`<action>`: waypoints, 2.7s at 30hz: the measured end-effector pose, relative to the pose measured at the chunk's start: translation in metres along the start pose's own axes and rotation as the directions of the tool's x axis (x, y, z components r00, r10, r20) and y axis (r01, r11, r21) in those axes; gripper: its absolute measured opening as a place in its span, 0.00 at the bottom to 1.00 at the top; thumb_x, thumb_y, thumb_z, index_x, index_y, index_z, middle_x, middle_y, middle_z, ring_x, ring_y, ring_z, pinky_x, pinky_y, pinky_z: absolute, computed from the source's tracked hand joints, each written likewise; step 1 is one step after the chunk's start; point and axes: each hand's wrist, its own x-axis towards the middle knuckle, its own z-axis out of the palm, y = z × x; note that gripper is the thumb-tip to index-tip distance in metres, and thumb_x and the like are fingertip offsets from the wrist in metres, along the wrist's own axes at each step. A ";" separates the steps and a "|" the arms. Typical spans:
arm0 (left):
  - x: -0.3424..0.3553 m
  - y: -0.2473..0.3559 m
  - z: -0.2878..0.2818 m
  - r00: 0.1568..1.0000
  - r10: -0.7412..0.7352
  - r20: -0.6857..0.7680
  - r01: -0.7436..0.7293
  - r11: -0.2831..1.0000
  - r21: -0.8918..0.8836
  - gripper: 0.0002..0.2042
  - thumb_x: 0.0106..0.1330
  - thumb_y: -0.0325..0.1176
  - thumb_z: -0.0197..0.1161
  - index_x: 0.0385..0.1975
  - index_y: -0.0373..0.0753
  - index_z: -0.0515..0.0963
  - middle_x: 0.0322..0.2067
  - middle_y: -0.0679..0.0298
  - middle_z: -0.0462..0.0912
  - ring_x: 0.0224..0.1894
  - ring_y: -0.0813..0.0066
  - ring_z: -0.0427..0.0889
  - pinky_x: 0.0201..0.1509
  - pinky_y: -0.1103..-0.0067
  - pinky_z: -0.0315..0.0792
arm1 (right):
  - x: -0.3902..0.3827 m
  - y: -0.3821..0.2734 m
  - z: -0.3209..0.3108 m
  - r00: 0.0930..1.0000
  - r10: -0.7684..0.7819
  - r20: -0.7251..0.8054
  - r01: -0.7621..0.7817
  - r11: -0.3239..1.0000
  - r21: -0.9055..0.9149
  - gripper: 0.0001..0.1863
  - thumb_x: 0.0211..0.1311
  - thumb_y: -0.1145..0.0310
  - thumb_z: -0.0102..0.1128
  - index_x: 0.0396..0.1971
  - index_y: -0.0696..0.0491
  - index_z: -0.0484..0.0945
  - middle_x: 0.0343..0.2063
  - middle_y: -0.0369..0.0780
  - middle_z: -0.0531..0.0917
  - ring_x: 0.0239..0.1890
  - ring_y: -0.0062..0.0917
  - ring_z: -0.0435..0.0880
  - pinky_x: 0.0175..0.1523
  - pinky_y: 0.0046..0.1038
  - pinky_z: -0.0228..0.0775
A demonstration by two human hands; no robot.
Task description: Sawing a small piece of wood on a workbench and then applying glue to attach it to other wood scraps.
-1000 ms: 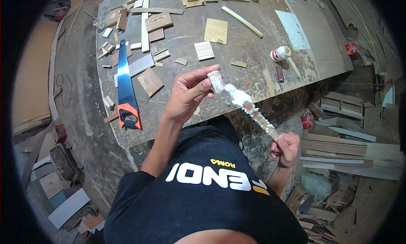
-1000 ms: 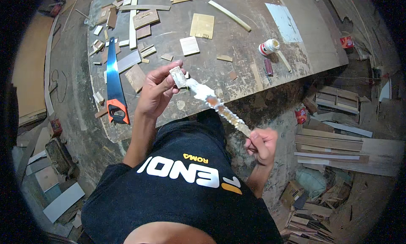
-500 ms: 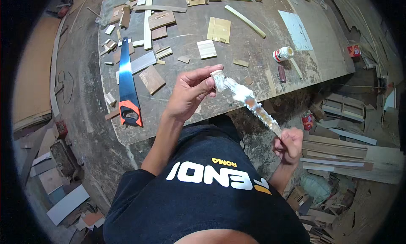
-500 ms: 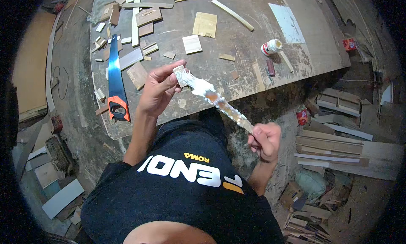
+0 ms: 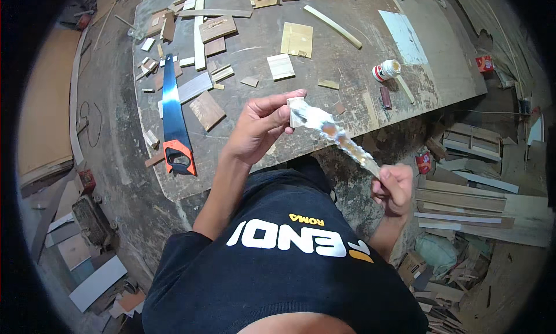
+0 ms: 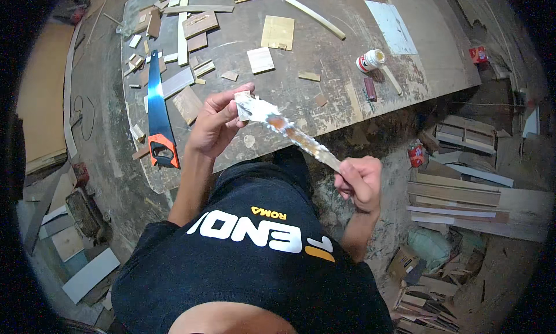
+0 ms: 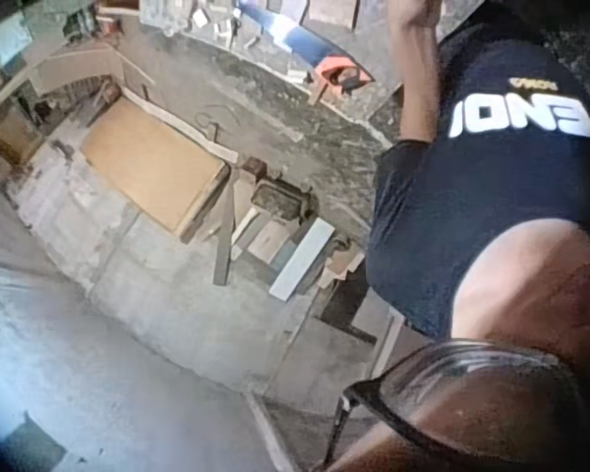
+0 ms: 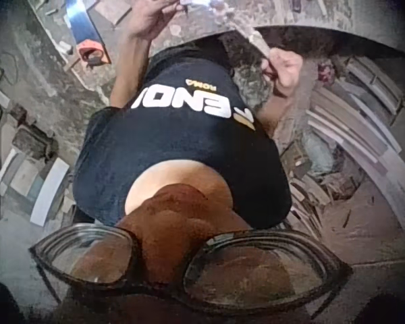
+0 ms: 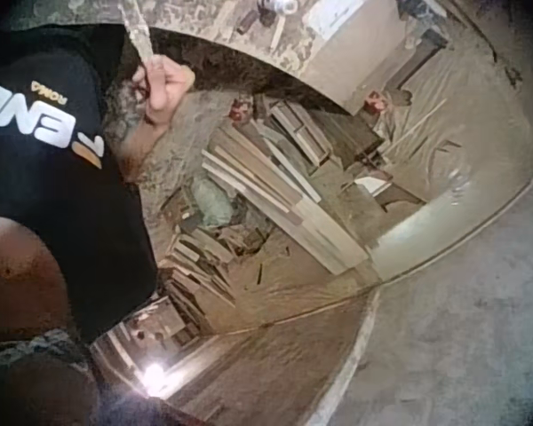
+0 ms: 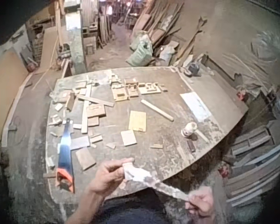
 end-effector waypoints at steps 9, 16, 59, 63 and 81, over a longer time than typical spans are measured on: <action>0.003 -0.001 -0.006 1.000 0.009 -0.008 -0.009 1.000 -0.002 0.22 0.64 0.33 0.65 0.55 0.29 0.74 0.41 0.58 0.81 0.34 0.82 0.77 0.34 0.87 0.72 | -0.010 0.005 -0.011 1.000 -0.019 -0.004 0.019 1.000 -0.017 0.23 0.66 0.62 0.54 0.15 0.62 0.75 0.06 0.33 0.68 0.06 0.13 0.60 0.13 0.18 0.51; 0.001 0.001 -0.008 0.999 0.016 -0.032 -0.016 1.000 -0.001 0.22 0.64 0.32 0.65 0.55 0.28 0.73 0.43 0.55 0.81 0.35 0.81 0.77 0.35 0.87 0.71 | -0.001 0.003 -0.004 0.999 0.040 0.020 -0.037 0.994 -0.102 0.23 0.67 0.62 0.53 0.13 0.61 0.75 0.07 0.33 0.69 0.08 0.13 0.65 0.15 0.17 0.53; -0.007 -0.008 -0.003 0.998 -0.053 -0.016 0.052 0.995 -0.089 0.21 0.65 0.29 0.63 0.56 0.27 0.72 0.39 0.62 0.81 0.30 0.86 0.74 0.35 0.90 0.72 | -0.002 0.017 -0.007 0.999 0.049 0.023 -0.051 0.992 0.116 0.23 0.67 0.60 0.55 0.15 0.61 0.74 0.07 0.30 0.65 0.08 0.11 0.57 0.14 0.17 0.50; -0.005 -0.007 -0.004 0.998 -0.019 -0.053 0.016 0.999 -0.046 0.21 0.66 0.29 0.63 0.57 0.27 0.72 0.38 0.64 0.81 0.31 0.87 0.75 0.34 0.91 0.72 | 0.004 0.016 -0.004 0.993 0.115 0.017 -0.116 0.991 0.069 0.22 0.67 0.60 0.55 0.16 0.60 0.73 0.06 0.30 0.64 0.08 0.11 0.56 0.14 0.17 0.49; -0.006 -0.006 -0.005 0.988 0.027 -0.152 -0.035 0.998 -0.048 0.21 0.67 0.28 0.61 0.59 0.30 0.70 0.39 0.64 0.80 0.31 0.89 0.75 0.34 0.93 0.73 | 0.019 0.022 -0.004 0.995 0.055 0.083 -0.070 0.979 0.189 0.22 0.68 0.62 0.54 0.16 0.61 0.73 0.07 0.32 0.67 0.07 0.11 0.58 0.13 0.17 0.50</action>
